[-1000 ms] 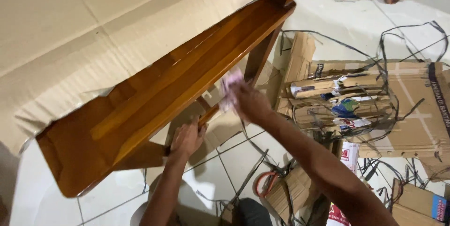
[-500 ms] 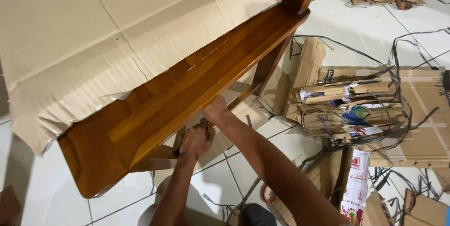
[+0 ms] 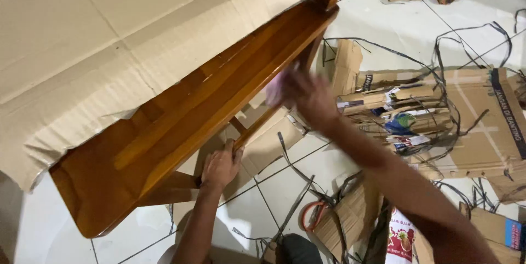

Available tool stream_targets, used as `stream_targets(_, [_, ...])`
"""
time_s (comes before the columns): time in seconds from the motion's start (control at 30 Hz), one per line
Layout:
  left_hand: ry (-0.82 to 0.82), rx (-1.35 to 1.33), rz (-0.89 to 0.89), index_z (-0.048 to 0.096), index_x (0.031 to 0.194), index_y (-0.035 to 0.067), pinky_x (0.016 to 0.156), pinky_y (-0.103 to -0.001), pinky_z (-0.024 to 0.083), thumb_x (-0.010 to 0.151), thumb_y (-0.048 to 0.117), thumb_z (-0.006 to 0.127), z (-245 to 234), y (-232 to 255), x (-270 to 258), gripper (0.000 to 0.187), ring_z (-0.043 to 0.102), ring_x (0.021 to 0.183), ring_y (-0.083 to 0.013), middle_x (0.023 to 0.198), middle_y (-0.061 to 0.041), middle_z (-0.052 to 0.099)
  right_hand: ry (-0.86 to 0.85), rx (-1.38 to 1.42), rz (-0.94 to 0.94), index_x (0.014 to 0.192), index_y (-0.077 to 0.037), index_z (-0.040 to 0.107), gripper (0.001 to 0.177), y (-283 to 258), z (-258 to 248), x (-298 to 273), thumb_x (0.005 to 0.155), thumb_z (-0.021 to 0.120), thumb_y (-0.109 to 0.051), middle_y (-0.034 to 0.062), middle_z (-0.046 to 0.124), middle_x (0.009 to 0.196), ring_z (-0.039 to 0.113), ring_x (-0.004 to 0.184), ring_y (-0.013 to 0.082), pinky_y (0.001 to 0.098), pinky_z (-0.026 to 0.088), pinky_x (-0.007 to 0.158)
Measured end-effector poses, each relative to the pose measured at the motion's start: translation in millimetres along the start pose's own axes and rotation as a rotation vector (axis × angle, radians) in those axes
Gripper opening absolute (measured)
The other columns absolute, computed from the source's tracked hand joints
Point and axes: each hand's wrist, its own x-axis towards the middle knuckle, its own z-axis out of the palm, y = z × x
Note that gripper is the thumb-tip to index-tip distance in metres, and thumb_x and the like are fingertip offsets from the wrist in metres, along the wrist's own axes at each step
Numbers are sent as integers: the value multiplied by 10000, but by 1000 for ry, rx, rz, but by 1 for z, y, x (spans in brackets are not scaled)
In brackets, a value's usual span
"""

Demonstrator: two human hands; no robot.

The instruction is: Wrapping a wooden chair with cardboard and securing it with plastic ties

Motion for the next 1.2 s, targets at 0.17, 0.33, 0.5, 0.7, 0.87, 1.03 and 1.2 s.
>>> stream_targets(0.17, [-21, 28, -4, 430, 1509, 96, 1048, -565, 440, 1038, 541, 306, -28, 24, -16, 660, 663, 1196, -435, 1199, -277, 714, 157, -23, 37, 1141, -130, 718, 204, 41, 46, -14, 944, 668, -147, 114, 646, 1182, 563, 1092, 340, 422, 379, 784])
stream_targets(0.33, [-4, 10, -6, 485, 1486, 80, 1042, -562, 463, 1034, 552, 306, -16, 14, -11, 677, 684, 1170, -418, 1182, -265, 724, -111, -9, 161, 1154, -98, 717, 455, -16, 91, -65, 732, 842, -213, 172, 623, 1269, 565, 1163, 390, 444, 461, 794])
stream_targets(0.5, [-34, -21, -10, 466, 1507, 63, 1074, -545, 456, 1035, 545, 299, -23, 27, -9, 695, 679, 1201, -386, 1245, -239, 713, -134, 146, 291, 954, -116, 707, 106, -18, 91, -87, 872, 722, -181, 19, 683, 1025, 613, 1070, 222, 342, 442, 869])
stream_targets(0.7, [-49, 69, -50, 474, 1472, 128, 986, -559, 530, 1014, 575, 297, -32, 40, -12, 664, 739, 1066, -390, 1096, -220, 759, 752, 969, 1292, 1121, -1, 438, 270, 11, 12, -5, 921, 588, 101, 120, 463, 1068, 502, 1126, 220, 309, 393, 968])
stream_targets(0.87, [132, 188, -36, 531, 1337, 203, 758, -548, 541, 1007, 506, 415, -12, 38, -3, 463, 724, 793, -435, 918, -190, 763, 713, 679, 891, 1156, -69, 476, 231, 40, 37, 13, 959, 575, 1, 109, 553, 1079, 609, 929, 230, 365, 606, 747])
stream_targets(1.03, [121, 260, -52, 576, 1341, 154, 783, -537, 552, 1011, 565, 365, 2, 30, 1, 569, 729, 776, -422, 873, -192, 761, 465, 363, 868, 1460, -173, 274, 523, -2, 117, -55, 1009, 535, -139, 170, 552, 1211, 601, 882, 277, 397, 563, 681])
stream_targets(1.2, [120, 247, -29, 493, 1329, 186, 708, -521, 562, 1024, 521, 382, -2, 36, 5, 466, 748, 732, -373, 849, -139, 774, -103, 601, 1095, 1443, -142, 416, 508, -11, 118, -88, 974, 606, -180, 289, 423, 1410, 671, 873, 424, 493, 662, 622])
